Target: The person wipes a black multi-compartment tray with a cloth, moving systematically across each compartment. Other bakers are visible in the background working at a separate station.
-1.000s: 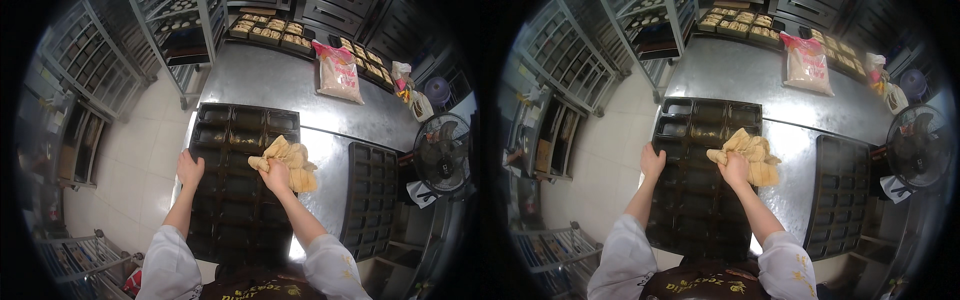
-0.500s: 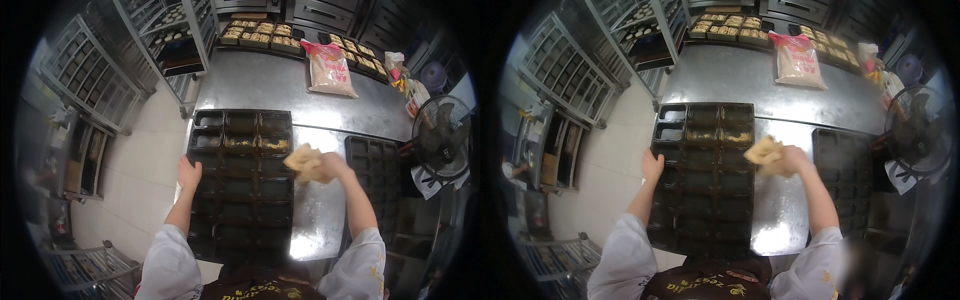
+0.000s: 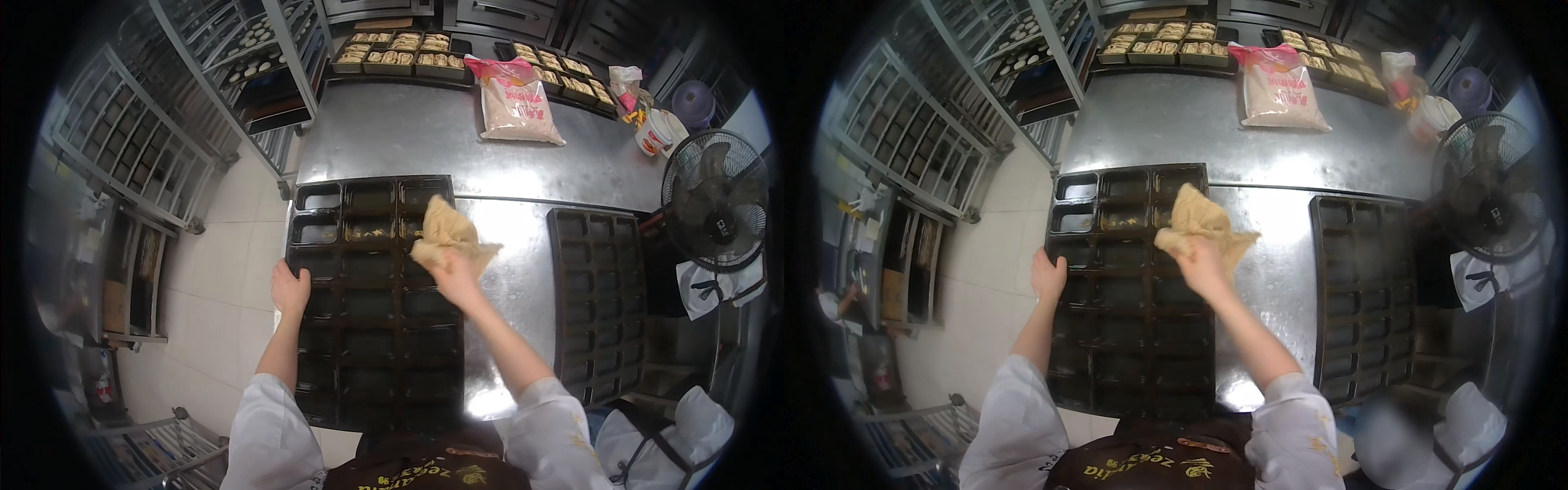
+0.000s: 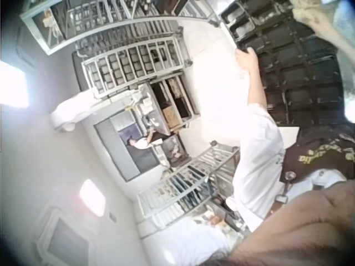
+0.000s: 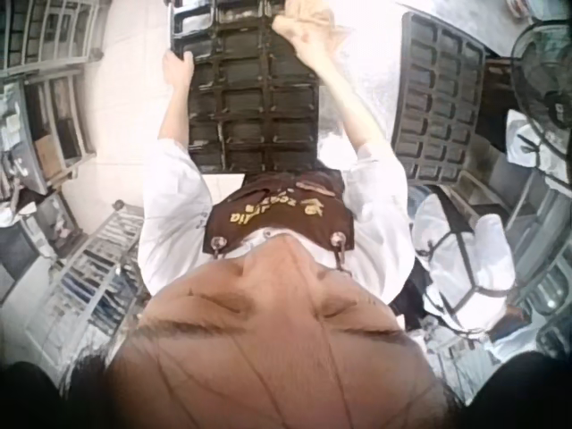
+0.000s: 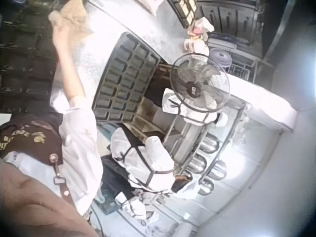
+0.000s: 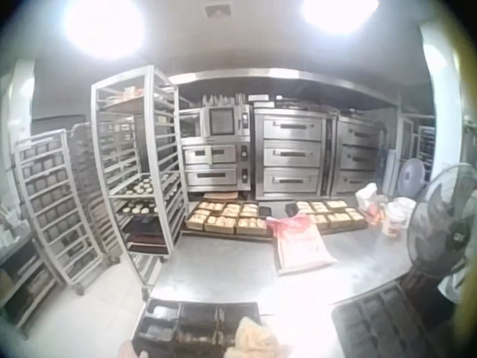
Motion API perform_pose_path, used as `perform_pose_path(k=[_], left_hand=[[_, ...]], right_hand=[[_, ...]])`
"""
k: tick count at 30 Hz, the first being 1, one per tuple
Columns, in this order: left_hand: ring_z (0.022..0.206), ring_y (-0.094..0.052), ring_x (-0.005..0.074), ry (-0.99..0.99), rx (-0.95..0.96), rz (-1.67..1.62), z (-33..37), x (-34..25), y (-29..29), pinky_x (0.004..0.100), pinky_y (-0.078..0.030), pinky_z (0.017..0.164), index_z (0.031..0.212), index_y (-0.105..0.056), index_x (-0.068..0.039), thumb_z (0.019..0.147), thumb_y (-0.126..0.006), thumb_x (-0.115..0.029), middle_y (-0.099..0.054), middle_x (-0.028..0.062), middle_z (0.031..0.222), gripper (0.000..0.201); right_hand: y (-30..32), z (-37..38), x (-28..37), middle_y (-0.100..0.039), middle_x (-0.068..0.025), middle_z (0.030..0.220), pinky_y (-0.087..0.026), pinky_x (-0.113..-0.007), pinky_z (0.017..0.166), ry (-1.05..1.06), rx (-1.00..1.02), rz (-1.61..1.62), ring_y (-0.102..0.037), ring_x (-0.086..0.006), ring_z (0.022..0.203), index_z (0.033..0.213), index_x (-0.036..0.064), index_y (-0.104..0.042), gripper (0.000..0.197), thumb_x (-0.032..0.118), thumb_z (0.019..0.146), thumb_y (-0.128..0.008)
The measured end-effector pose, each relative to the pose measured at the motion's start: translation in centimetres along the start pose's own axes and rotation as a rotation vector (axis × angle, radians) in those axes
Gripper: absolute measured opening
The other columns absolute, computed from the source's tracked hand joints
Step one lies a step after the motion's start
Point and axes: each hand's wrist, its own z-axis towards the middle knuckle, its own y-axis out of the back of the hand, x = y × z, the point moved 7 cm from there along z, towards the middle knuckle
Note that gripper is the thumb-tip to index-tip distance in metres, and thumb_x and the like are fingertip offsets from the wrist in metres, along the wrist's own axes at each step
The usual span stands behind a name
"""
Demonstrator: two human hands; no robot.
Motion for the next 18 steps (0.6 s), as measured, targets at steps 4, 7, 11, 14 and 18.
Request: perform_pose_path(k=[4,7,11,14,18], left_hand=[[0.101,-0.053,0.0379,0.001,-0.01,0.003,-0.3,0.5,0.3,0.0473,-0.045,0.084,0.12,-0.044,-0.002,0.076,-0.056,-0.033,-0.053,0.0182,0.112,0.055],[0.1,-0.053,0.0379,0.01,-0.017,-0.022,-0.4,0.2,0.4,0.047,-0.045,0.084,0.118,-0.045,-0.002,0.076,-0.056,-0.032,-0.053,0.0182,0.112,0.053],[0.097,-0.053,0.0379,0.02,-0.001,-0.031,-0.5,-0.2,0.8,0.0469,-0.045,0.083,0.117,-0.046,-0.001,0.075,-0.055,-0.03,-0.053,0.0184,0.11,0.051],[0.096,-0.052,0.0378,-0.018,-0.028,-0.031,-0.5,0.0,0.3,0.0467,-0.045,0.082,0.116,-0.046,-0.001,0.075,-0.055,-0.03,-0.052,0.0187,0.108,0.05],[0.095,-0.053,0.0373,-0.023,-0.049,-0.036,-0.3,0.1,0.6,0.0465,-0.045,0.081,0.115,-0.046,-0.002,0.075,-0.056,-0.03,-0.053,0.0191,0.104,0.05]], right_hand=[[-5.1,-0.1,1.4,-0.063,-0.0174,0.089,-0.044,-0.044,0.077,-0.035,-0.092,-0.452,-0.059,-0.0354,0.086,0.094,0.0027,-0.064,0.026,0.023,0.077,-0.064],[-6.3,0.7,1.6,-0.062,-0.0164,0.09,-0.045,-0.044,0.077,-0.231,0.019,-0.393,-0.059,-0.0346,0.087,0.088,0.0028,-0.063,0.026,0.025,0.075,-0.065],[-7.1,0.4,1.4,-0.061,-0.0153,0.089,-0.046,-0.044,0.076,-0.168,-0.007,-0.348,-0.059,-0.0355,0.087,0.088,0.0028,-0.062,0.024,0.023,0.075,-0.065],[-6.3,0.6,0.4,-0.06,-0.0155,0.092,-0.047,-0.043,0.076,-0.089,0.028,-0.201,-0.057,-0.0367,0.087,0.091,0.0037,-0.061,0.024,0.02,0.073,-0.065],[-2.9,-1.3,1.2,-0.061,-0.016,0.094,-0.048,-0.042,0.076,0.234,0.41,-0.157,-0.058,-0.0353,0.088,0.09,0.0043,-0.061,0.024,0.021,0.072,-0.065]])
